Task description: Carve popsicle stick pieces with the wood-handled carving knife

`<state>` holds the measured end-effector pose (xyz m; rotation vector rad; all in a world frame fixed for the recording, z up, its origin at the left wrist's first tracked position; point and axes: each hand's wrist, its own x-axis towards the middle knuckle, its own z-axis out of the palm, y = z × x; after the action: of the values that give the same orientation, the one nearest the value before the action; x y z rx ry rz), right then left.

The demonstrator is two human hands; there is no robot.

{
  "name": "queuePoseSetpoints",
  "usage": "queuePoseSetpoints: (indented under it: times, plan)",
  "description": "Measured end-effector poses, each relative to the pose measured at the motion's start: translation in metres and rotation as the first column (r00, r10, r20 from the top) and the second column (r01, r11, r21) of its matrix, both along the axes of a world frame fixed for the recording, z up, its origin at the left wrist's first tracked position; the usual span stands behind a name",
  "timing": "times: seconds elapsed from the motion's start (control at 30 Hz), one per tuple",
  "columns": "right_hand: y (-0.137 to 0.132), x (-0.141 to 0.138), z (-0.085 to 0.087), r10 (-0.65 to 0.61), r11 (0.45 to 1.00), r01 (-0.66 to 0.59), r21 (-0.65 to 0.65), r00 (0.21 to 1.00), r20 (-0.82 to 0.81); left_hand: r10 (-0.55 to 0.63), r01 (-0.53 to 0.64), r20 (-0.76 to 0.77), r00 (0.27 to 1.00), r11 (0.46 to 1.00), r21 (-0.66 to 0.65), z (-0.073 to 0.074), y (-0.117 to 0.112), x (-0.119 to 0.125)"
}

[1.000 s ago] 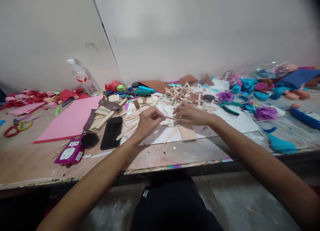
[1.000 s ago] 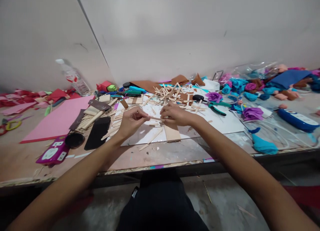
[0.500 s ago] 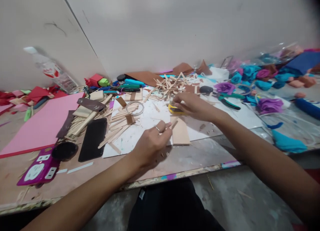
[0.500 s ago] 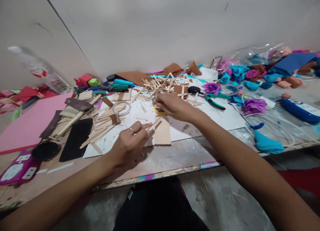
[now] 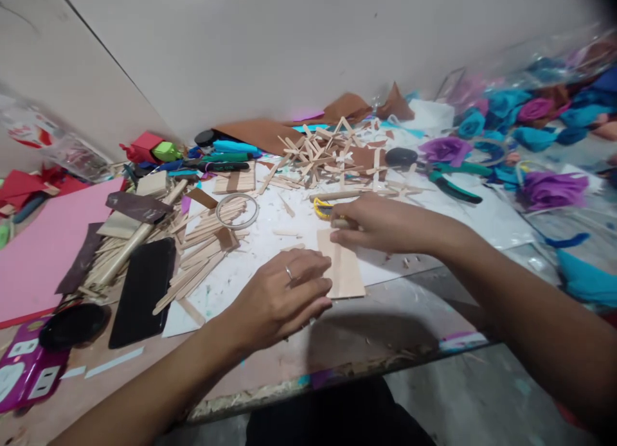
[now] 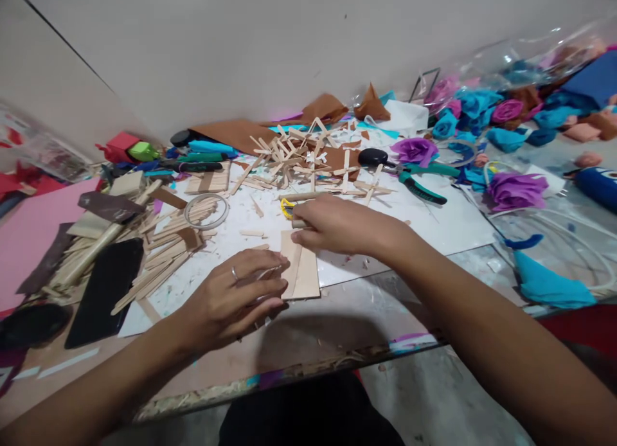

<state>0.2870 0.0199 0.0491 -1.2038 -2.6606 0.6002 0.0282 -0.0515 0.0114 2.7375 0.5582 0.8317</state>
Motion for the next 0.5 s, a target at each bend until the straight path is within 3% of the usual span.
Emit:
queuePoseSetpoints:
  times: [0.23,0.5]
  plan:
    - [-0.009,-0.021,-0.009,0.11,0.994,-0.112,-0.004,0.979,-0.171,0.024,-0.024,-0.003,1.0,0.998,0.063,-0.005,0.003,-0.004]
    - [-0.006,-0.018,-0.012,0.05,0.996,-0.061,-0.062,0.984,-0.173,0.148,-0.145,-0.016,0.989,0.981,0.128,-0.012,-0.006,0.0]
